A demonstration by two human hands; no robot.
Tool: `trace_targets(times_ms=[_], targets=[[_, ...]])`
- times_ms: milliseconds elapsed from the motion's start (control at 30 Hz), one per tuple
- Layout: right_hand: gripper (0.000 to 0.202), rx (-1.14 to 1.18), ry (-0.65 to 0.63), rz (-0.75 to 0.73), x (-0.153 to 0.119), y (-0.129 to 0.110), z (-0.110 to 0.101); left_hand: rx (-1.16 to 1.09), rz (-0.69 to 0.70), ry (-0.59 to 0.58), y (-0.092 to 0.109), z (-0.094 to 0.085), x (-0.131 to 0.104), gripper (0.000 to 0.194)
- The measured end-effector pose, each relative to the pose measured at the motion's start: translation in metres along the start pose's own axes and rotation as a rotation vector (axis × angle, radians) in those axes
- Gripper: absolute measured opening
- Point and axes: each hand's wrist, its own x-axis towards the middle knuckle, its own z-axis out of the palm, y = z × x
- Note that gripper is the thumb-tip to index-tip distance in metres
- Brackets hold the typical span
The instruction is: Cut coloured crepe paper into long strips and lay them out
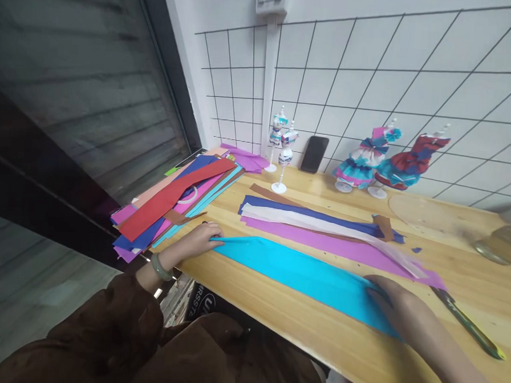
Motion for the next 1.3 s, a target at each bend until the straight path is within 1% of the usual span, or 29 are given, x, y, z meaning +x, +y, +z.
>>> trace_targets(times_ms=[100, 167, 233, 300, 367, 433, 500, 600, 733, 900, 1000, 1033, 1067, 1167, 1233, 1300], targets=[[0.024, -0.052, 0.056, -0.079, 0.020, -0.013, 0.006, 0.095, -0.078, 0.020, -0.008, -0.012, -0.013, 0.013], [0.026, -0.088, 0.099, -0.096, 0.031, -0.026, 0.011, 0.161, -0.142, 0.065, -0.013, -0.019, -0.021, 0.015], [0.031, -0.096, 0.110, -0.083, 0.039, -0.041, 0.015, 0.218, -0.191, 0.138, -0.016, -0.021, -0.024, 0.027], [0.033, -0.030, 0.083, -0.081, 0.045, -0.053, 0.018, 0.235, -0.184, 0.180, -0.014, -0.019, -0.023, 0.035], [0.032, 0.034, 0.037, -0.089, 0.048, -0.060, 0.019, 0.186, -0.122, 0.160, -0.009, -0.013, -0.017, 0.035], [0.029, 0.076, -0.009, -0.078, 0.049, -0.064, 0.017, 0.108, -0.044, 0.102, -0.003, -0.005, -0.010, 0.036], [0.027, 0.106, -0.055, -0.057, 0.050, -0.065, 0.013, 0.048, 0.002, 0.046, 0.001, 0.003, -0.002, 0.039], [0.023, 0.140, -0.109, -0.036, 0.050, -0.068, 0.006, 0.002, 0.005, -0.013, 0.003, 0.010, 0.008, 0.039], [0.015, 0.142, -0.127, -0.026, 0.051, -0.076, -0.002, -0.058, -0.026, -0.097, 0.000, 0.009, 0.018, 0.030], [0.007, 0.114, -0.116, -0.042, 0.047, -0.089, -0.008, -0.068, 0.043, -0.095, 0.006, 0.003, 0.020, 0.019], [0.005, 0.075, -0.141, -0.014, 0.039, -0.094, -0.007, -0.078, 0.012, -0.121, 0.009, 0.004, 0.017, 0.013], [0.008, 0.063, -0.142, 0.000, 0.037, -0.094, -0.006, -0.087, -0.005, -0.122, 0.010, 0.006, 0.015, 0.016], [0.014, 0.050, -0.134, 0.019, 0.034, -0.094, -0.005, -0.096, -0.020, -0.118, 0.009, 0.007, 0.014, 0.023], [0.038, 0.000, -0.076, 0.069, 0.028, -0.093, -0.002, -0.096, -0.042, -0.083, 0.006, 0.010, 0.012, 0.044], [0.043, -0.031, -0.033, 0.087, 0.026, -0.091, -0.002, -0.083, -0.042, -0.060, 0.005, 0.011, 0.012, 0.047], [0.037, -0.040, 0.004, 0.083, 0.023, -0.090, -0.002, -0.075, -0.028, -0.041, 0.005, 0.009, 0.012, 0.042]])
